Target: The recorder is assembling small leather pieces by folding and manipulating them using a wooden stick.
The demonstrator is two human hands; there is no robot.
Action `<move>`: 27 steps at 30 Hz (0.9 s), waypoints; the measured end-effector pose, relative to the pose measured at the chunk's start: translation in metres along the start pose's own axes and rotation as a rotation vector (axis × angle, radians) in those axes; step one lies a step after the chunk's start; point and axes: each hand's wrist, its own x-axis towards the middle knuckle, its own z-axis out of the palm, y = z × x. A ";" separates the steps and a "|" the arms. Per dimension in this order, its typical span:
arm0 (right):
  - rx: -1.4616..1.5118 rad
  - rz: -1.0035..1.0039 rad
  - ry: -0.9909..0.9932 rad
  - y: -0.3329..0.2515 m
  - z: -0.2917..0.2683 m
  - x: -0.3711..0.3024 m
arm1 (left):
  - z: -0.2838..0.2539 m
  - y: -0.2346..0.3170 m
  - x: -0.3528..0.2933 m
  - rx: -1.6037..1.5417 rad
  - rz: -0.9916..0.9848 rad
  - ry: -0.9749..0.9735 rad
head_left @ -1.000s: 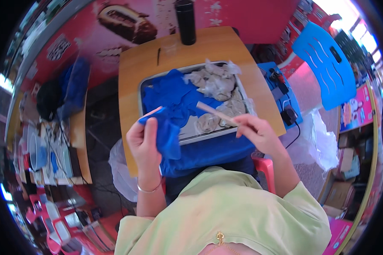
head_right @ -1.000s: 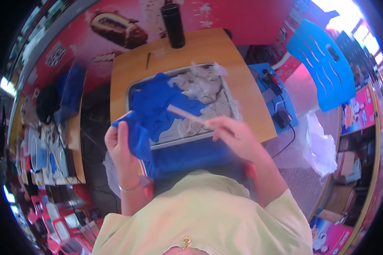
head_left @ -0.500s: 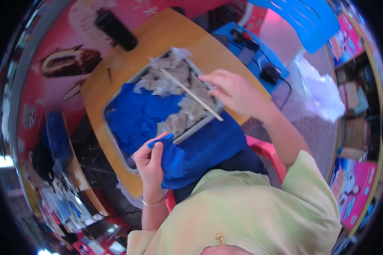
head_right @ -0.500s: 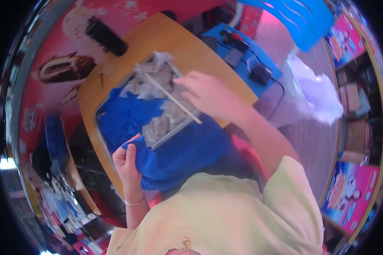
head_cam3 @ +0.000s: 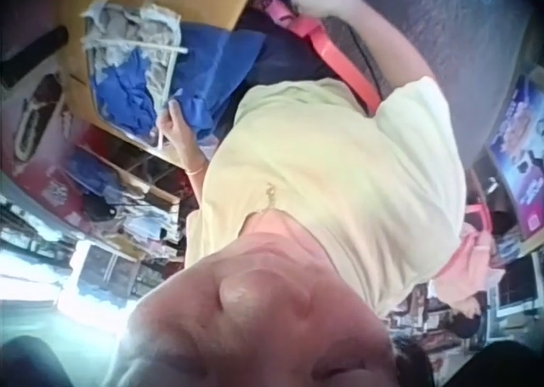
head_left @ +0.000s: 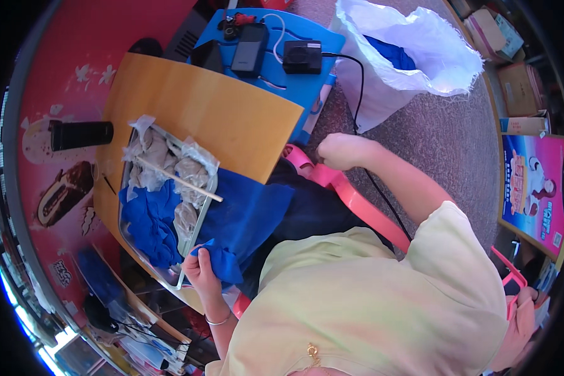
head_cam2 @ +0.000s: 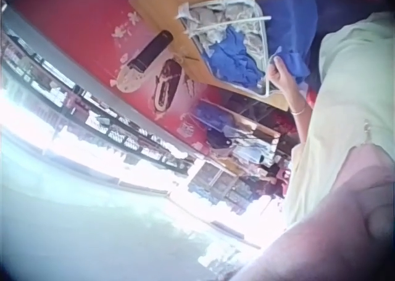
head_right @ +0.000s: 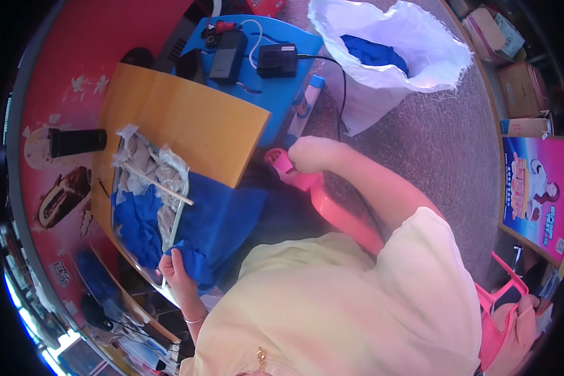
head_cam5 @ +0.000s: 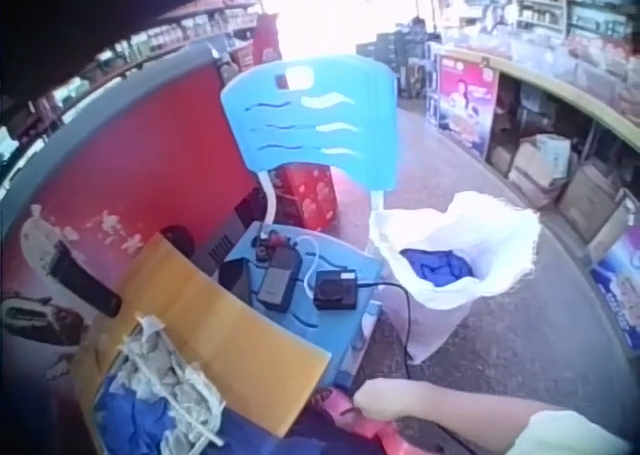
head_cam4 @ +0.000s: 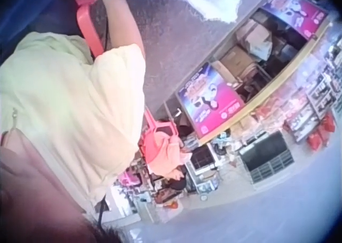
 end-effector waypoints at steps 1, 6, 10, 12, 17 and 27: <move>0.019 0.001 0.000 0.015 0.021 0.015 | 0.004 -0.001 0.000 0.018 0.000 -0.003; 0.033 0.041 -0.034 0.039 0.070 0.051 | 0.006 -0.022 -0.002 0.067 -0.037 -0.079; 0.245 -0.069 -0.071 0.013 0.056 0.021 | 0.016 -0.031 0.001 0.092 -0.017 -0.029; 0.357 -0.126 -0.004 0.001 0.049 0.004 | 0.018 -0.035 0.002 0.069 -0.012 -0.048; 0.212 0.056 -0.016 -0.015 0.051 -0.005 | 0.019 -0.035 0.003 0.001 0.057 -0.050; 0.116 0.087 0.036 -0.024 0.040 -0.017 | 0.015 -0.045 0.005 -0.109 0.103 -0.115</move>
